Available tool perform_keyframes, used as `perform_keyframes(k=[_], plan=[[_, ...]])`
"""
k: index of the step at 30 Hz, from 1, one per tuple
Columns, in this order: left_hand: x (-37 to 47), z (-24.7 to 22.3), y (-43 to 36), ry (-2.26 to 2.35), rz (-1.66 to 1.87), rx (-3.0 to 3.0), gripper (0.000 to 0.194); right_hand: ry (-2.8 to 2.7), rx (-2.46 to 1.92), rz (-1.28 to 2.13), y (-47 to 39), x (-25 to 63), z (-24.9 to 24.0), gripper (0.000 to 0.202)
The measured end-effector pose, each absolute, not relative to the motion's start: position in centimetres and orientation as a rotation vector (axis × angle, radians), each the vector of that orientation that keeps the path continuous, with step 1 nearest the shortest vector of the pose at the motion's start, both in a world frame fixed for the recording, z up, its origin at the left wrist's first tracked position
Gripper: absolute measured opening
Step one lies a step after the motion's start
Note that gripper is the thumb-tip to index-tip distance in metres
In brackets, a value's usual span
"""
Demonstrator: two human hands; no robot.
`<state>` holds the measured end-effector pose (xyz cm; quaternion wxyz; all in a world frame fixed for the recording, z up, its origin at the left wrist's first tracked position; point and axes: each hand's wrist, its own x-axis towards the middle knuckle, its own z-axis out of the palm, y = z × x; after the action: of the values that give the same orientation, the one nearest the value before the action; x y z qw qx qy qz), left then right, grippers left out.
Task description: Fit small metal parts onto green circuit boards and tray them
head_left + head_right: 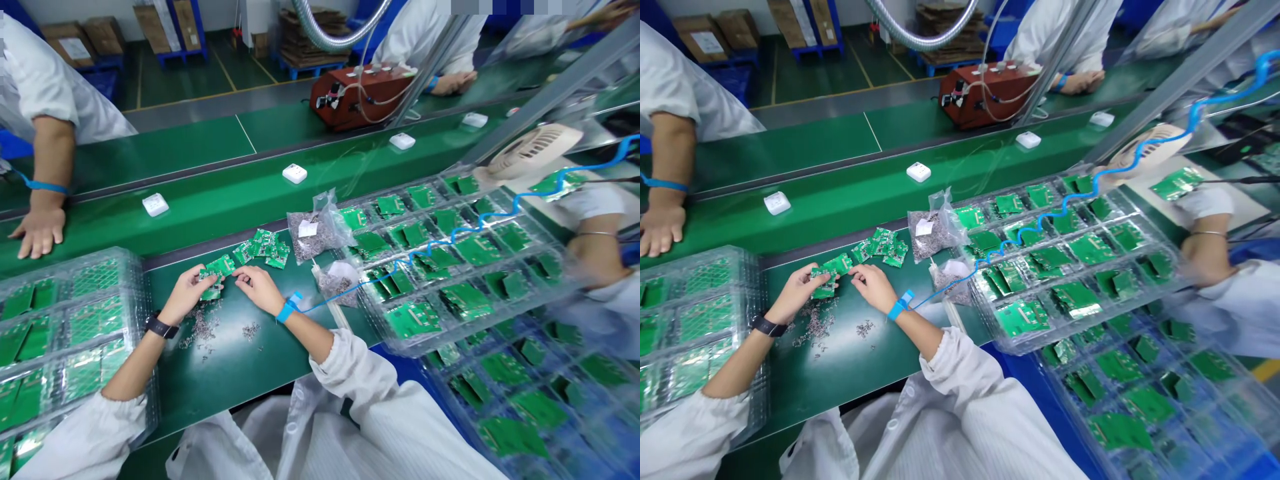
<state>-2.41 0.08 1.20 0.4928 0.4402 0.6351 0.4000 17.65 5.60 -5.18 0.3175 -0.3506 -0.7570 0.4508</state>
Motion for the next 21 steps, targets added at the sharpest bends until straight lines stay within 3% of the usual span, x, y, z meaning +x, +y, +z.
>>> perform_keyframes(k=[11,21], plan=[[-2.18,1.4,0.02,1.576,0.919,1.172,0.036,-2.007,-0.92,1.155,5.53,17.84,-5.14,0.018],[-2.17,1.46,-0.1,1.622,0.866,1.205,0.028,-1.732,-0.831,1.431,4.92,17.22,-4.71,0.015]])
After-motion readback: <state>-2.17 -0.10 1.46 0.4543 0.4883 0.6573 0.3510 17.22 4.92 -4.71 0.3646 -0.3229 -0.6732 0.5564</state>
